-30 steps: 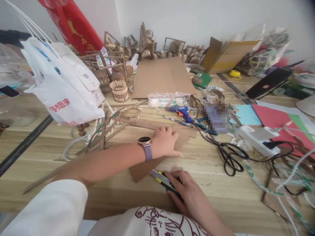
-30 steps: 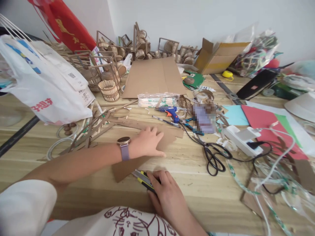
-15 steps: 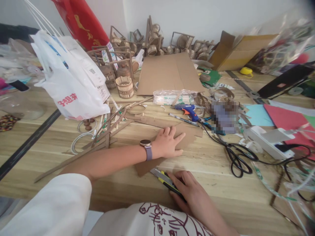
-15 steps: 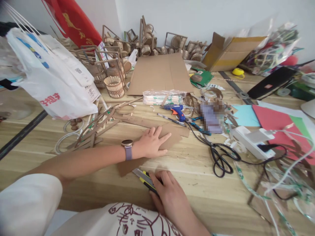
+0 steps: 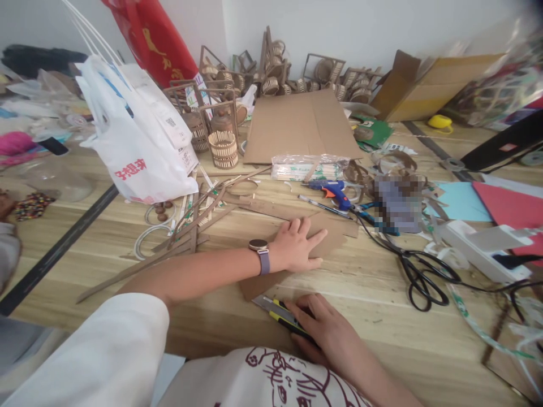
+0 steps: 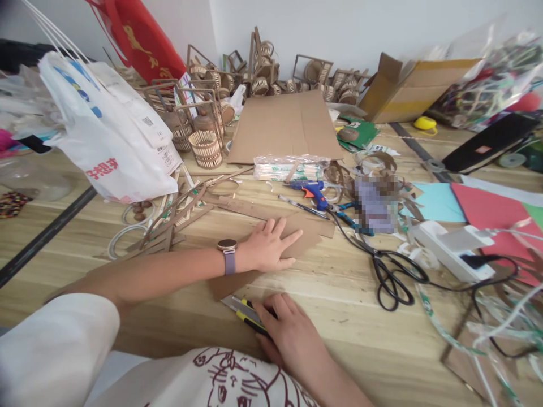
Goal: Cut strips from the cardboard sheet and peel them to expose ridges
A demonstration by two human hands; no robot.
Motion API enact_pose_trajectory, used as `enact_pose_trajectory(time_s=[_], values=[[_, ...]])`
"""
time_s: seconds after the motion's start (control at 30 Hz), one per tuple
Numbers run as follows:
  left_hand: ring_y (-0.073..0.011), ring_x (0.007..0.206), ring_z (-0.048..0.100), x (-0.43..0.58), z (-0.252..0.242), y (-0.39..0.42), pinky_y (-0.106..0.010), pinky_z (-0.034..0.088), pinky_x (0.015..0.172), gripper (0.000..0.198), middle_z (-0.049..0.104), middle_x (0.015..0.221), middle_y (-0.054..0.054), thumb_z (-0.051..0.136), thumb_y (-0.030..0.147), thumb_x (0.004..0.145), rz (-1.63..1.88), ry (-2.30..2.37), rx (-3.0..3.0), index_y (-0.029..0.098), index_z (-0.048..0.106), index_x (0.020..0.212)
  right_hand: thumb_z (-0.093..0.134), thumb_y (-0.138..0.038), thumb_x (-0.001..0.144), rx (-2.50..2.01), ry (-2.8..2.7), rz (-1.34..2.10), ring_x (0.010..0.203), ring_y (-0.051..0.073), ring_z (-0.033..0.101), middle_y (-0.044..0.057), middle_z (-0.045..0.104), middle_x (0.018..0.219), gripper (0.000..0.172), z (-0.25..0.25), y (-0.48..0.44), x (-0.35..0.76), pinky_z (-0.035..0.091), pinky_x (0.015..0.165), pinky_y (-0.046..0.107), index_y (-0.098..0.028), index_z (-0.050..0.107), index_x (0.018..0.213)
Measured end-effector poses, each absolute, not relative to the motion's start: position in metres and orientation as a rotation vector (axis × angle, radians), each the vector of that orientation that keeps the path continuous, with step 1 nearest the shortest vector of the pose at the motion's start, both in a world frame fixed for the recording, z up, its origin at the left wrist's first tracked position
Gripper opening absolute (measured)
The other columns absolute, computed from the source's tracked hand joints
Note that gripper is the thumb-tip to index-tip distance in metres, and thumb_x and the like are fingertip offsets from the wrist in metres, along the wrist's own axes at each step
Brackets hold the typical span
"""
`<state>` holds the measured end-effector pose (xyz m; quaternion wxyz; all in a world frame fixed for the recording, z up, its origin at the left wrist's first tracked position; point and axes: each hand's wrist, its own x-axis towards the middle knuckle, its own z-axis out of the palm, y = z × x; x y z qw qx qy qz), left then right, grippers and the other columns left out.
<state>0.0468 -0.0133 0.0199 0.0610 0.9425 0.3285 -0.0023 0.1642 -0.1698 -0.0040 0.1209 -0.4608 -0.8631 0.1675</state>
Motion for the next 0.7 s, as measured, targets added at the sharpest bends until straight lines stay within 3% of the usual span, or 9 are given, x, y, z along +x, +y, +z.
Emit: enact_pose_trajectory(time_s=[0.53, 0.7], values=[[-0.0388, 0.12, 0.043, 0.047, 0.02, -0.008, -0.048, 0.035, 0.095, 0.073, 0.036, 0.149, -0.021, 0.046, 0.061, 0.091, -0.018, 0.928, 2.864, 0.027, 0.031, 0.154, 0.067, -0.02, 0.08, -1.162, -2.642, 0.534, 0.09, 0.024, 0.061, 0.009, 0.067, 0.103, 0.047, 0.002, -0.153, 0.149, 0.054, 0.079, 0.034, -0.02, 0.062, 0.127], [-0.0391, 0.124, 0.04, 0.041, 0.04, 0.006, -0.047, 0.037, 0.099, 0.094, 0.033, 0.15, -0.023, 0.057, 0.068, 0.081, 0.047, 0.806, 2.849, 0.017, 0.027, 0.154, 0.062, -0.011, 0.081, -1.275, -2.566, 0.671, 0.099, 0.025, 0.061, 0.011, 0.065, 0.11, 0.05, 0.017, -0.161, 0.171, 0.054, 0.084, 0.036, -0.02, 0.059, 0.13]])
